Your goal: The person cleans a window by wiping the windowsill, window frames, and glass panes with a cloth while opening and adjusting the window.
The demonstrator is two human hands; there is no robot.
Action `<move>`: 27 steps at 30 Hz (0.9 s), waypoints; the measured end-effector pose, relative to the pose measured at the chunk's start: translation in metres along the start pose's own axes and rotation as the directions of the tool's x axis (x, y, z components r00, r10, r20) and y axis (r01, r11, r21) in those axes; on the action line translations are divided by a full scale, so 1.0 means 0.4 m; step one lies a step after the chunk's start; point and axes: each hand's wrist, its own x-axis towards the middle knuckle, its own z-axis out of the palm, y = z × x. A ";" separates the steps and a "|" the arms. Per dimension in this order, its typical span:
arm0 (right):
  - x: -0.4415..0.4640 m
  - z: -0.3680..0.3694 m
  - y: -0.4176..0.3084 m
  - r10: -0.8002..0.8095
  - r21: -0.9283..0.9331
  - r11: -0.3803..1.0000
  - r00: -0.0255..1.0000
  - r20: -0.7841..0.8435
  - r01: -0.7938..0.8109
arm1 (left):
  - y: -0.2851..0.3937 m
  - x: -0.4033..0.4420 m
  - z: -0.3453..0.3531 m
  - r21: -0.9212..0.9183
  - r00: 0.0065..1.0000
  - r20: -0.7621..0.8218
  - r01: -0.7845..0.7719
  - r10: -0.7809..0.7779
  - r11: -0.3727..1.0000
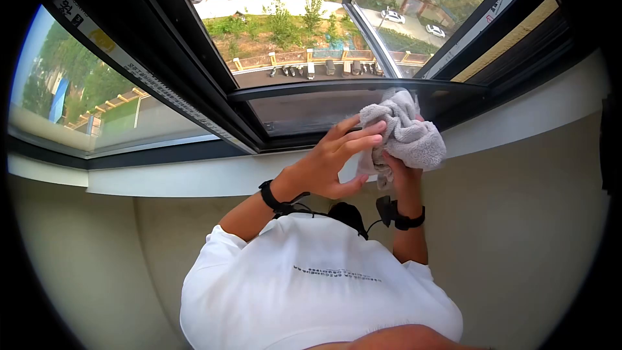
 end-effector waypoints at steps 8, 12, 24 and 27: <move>0.336 -0.305 -0.166 -0.454 -0.553 0.692 0.876 0.166 0.464 | 0.084 0.081 -0.216 0.839 0.977 -0.211 0.164 0.033 0.519; 0.427 -0.334 -0.119 -0.299 -0.591 0.665 0.889 0.347 0.456 | 0.086 0.105 -0.269 0.866 0.915 -0.269 0.366 -0.301 0.341; 0.500 -0.323 -0.144 0.051 -0.365 0.916 0.856 0.515 0.166 | 0.039 0.229 -0.297 0.734 0.480 -0.011 0.600 -0.877 0.319; 0.518 -0.325 -0.139 0.086 -0.376 0.916 0.844 0.529 0.142 | 0.025 0.250 -0.289 0.704 0.457 0.041 0.618 -0.888 0.350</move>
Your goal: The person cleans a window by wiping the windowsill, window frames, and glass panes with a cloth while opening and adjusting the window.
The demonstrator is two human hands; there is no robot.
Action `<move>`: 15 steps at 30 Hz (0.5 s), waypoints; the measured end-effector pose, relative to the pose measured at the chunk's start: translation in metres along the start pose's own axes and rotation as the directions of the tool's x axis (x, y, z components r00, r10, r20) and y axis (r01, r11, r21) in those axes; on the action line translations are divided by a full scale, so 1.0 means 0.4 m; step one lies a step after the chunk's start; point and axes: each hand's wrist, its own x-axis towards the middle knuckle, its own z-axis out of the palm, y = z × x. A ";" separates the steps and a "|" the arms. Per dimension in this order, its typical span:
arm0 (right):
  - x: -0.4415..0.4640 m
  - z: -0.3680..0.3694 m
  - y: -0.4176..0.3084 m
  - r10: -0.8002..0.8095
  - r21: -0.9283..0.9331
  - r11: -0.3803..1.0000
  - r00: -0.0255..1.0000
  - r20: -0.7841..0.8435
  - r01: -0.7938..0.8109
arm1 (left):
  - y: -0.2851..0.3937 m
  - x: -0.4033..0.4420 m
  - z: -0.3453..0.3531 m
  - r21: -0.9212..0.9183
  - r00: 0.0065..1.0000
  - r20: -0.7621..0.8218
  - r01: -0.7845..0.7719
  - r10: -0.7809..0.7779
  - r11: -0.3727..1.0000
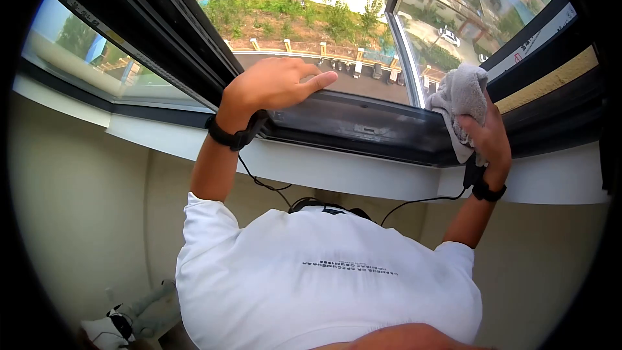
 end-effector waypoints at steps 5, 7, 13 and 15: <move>0.010 -0.002 -0.008 0.026 -0.084 0.996 0.999 0.039 -0.023 | 0.023 0.038 0.005 -0.091 0.996 0.084 -0.035 0.043 0.995; 0.023 0.003 -0.035 0.049 -0.167 0.985 0.997 0.052 -0.040 | 0.021 0.045 0.012 -0.084 0.996 0.067 -0.045 0.051 0.995; 0.084 0.195 -0.139 -0.125 -0.274 0.953 0.991 0.040 0.131 | 0.007 0.021 0.038 0.230 0.935 -0.203 -0.244 0.292 0.942; 0.099 0.274 -0.194 -0.192 -0.298 0.937 0.981 -0.001 0.184 | 0.005 0.011 0.040 0.366 0.880 -0.261 -0.290 0.397 0.884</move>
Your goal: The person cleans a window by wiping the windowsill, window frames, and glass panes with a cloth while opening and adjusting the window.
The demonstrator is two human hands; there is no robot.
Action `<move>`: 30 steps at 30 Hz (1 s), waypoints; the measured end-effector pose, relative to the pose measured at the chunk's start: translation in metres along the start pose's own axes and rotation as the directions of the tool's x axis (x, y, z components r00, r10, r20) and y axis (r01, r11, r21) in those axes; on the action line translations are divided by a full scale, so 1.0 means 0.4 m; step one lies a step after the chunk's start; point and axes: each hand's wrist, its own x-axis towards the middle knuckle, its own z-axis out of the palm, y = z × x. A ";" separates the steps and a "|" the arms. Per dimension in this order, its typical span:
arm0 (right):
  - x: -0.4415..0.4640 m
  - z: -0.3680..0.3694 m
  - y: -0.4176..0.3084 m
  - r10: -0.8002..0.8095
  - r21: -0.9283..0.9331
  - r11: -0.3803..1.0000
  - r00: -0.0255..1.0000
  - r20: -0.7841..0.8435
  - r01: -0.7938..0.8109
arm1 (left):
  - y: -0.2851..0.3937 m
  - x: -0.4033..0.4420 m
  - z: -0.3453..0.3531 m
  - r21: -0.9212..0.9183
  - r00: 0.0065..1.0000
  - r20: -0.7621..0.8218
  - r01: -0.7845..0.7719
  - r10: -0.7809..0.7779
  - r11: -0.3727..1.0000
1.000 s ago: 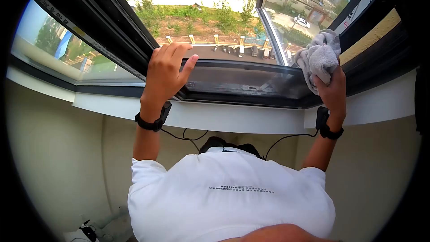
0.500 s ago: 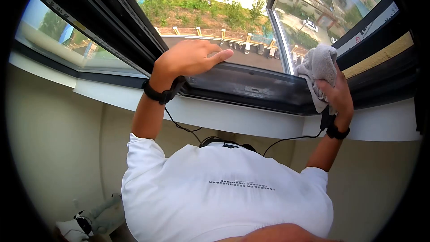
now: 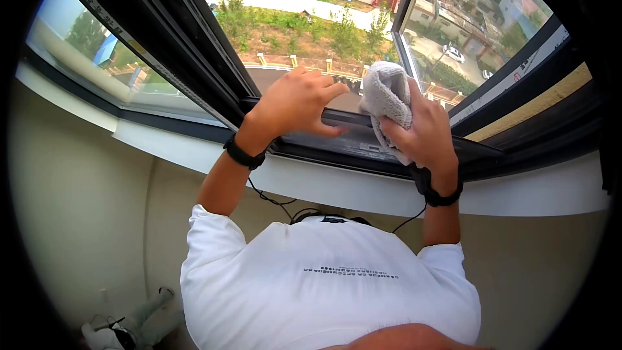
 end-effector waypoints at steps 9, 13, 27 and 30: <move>-0.033 -0.039 0.029 -0.019 -0.047 0.999 1.000 -0.009 0.019 | -0.017 -0.079 0.012 0.076 0.991 -0.121 0.058 -0.049 0.995; -0.091 -0.135 0.121 0.066 0.056 0.996 0.998 -0.011 -0.065 | -0.015 -0.074 0.006 0.045 0.990 -0.083 0.114 -0.110 0.992; 0.006 0.036 -0.039 0.031 -0.079 0.996 0.993 -0.117 -0.040 | 0.008 0.037 -0.001 -0.311 0.977 0.201 0.001 0.065 0.951; 0.006 0.051 -0.046 0.018 -0.069 0.997 0.992 -0.123 -0.026 | 0.002 0.028 0.000 -0.253 0.993 0.077 -0.066 0.088 0.965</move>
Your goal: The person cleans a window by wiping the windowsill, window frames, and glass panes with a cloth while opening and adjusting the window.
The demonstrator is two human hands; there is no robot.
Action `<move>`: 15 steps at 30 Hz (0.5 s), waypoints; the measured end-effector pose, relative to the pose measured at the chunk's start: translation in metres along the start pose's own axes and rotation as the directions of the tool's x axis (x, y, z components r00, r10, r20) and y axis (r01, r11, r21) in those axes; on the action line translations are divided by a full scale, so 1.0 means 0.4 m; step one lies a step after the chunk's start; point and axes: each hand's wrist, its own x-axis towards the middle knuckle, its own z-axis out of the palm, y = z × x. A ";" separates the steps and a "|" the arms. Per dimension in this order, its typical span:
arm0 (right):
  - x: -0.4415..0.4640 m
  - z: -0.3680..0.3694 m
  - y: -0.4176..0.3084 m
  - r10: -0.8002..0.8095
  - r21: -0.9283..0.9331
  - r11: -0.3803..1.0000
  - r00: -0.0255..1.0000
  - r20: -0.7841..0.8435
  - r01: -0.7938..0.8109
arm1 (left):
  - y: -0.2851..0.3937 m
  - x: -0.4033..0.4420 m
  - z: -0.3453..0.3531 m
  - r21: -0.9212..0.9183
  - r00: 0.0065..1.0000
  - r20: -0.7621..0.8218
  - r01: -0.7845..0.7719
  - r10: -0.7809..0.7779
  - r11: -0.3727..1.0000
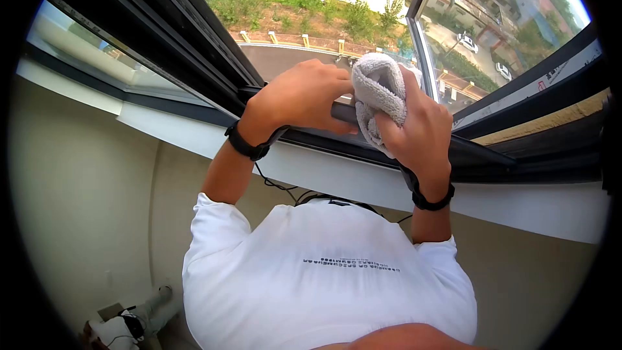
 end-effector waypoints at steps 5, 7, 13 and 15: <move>-0.014 -0.085 0.039 0.166 -0.200 0.970 0.977 0.133 -0.138 | 0.007 -0.058 0.008 0.294 0.979 -0.202 0.042 0.019 0.955; -0.031 -0.131 0.078 0.268 -0.233 0.944 0.955 0.127 -0.234 | 0.003 -0.109 0.017 0.431 0.887 -0.403 -0.034 0.226 0.902; -0.119 -0.227 0.273 0.394 -0.013 0.919 0.919 0.022 -0.394 | -0.030 -0.338 -0.077 0.473 0.430 -0.863 0.499 0.266 0.726; -0.116 -0.231 0.258 0.390 -0.045 0.920 0.920 0.034 -0.388 | -0.070 -0.340 -0.102 0.342 0.337 -0.927 0.571 0.167 0.746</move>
